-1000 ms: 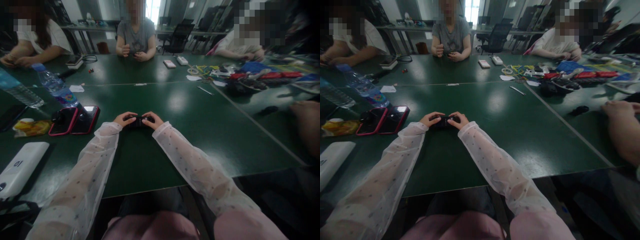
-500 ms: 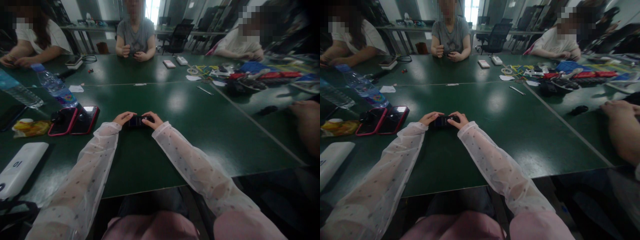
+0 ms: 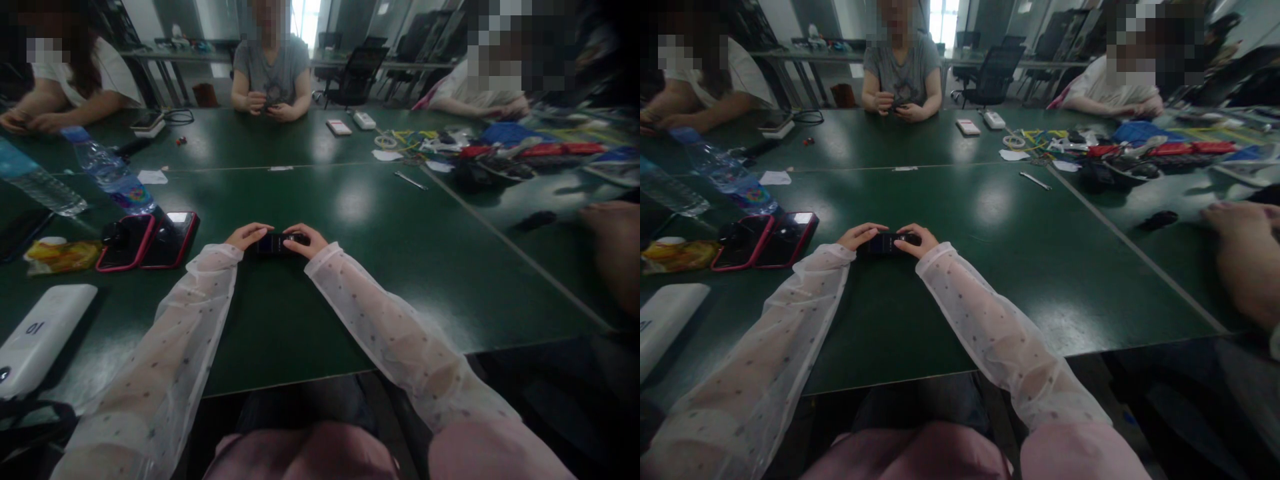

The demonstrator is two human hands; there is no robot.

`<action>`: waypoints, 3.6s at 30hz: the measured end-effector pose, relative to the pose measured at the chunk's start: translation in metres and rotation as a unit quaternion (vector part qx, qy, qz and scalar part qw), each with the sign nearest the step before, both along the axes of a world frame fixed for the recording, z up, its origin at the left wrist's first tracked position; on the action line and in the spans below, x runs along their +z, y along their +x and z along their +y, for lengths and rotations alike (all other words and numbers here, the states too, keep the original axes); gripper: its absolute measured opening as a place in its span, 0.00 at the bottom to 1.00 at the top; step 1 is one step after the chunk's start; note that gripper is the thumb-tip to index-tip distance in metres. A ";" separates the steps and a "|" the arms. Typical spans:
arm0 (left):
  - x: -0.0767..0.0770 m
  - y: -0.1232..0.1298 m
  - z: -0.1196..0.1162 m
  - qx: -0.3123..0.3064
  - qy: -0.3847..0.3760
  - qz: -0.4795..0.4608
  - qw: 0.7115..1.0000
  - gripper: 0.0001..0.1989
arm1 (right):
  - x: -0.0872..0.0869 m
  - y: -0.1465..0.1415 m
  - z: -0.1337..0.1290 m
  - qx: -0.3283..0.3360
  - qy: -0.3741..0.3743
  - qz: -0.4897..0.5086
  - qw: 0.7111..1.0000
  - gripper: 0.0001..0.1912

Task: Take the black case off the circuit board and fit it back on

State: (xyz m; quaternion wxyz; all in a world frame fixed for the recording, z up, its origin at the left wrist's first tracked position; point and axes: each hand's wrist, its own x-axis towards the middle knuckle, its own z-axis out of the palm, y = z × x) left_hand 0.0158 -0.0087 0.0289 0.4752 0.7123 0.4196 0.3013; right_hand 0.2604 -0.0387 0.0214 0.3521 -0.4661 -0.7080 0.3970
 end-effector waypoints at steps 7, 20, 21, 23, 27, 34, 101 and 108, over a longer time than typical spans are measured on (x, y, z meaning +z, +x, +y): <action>0.002 0.000 -0.001 -0.008 0.005 0.004 1.000 0.29 | 0.004 -0.002 -0.003 0.009 -0.001 0.029 1.000 0.22; -0.008 -0.001 0.003 0.012 0.008 0.021 1.000 0.29 | 0.004 -0.002 -0.002 0.009 -0.023 0.014 1.000 0.23; -0.009 -0.001 0.004 0.011 0.011 0.023 1.000 0.29 | 0.003 -0.002 -0.001 0.007 -0.026 0.012 1.000 0.23; -0.011 -0.002 0.005 0.011 0.021 0.021 1.000 0.30 | 0.001 -0.001 0.000 0.002 -0.025 0.009 1.000 0.23; -0.013 -0.002 0.007 0.010 0.038 0.024 0.999 0.32 | -0.004 -0.001 0.003 -0.019 -0.002 -0.013 1.000 0.22; -0.013 -0.002 0.006 0.010 0.058 0.033 0.998 0.35 | -0.010 -0.007 0.004 -0.094 0.027 -0.061 0.993 0.20; -0.004 -0.003 0.001 0.005 0.082 0.143 0.986 0.31 | -0.013 0.035 0.022 -0.341 0.091 -0.219 0.910 0.32; -0.007 -0.003 0.002 0.017 0.091 0.145 0.985 0.29 | -0.011 0.035 0.020 -0.330 0.093 -0.206 0.916 0.32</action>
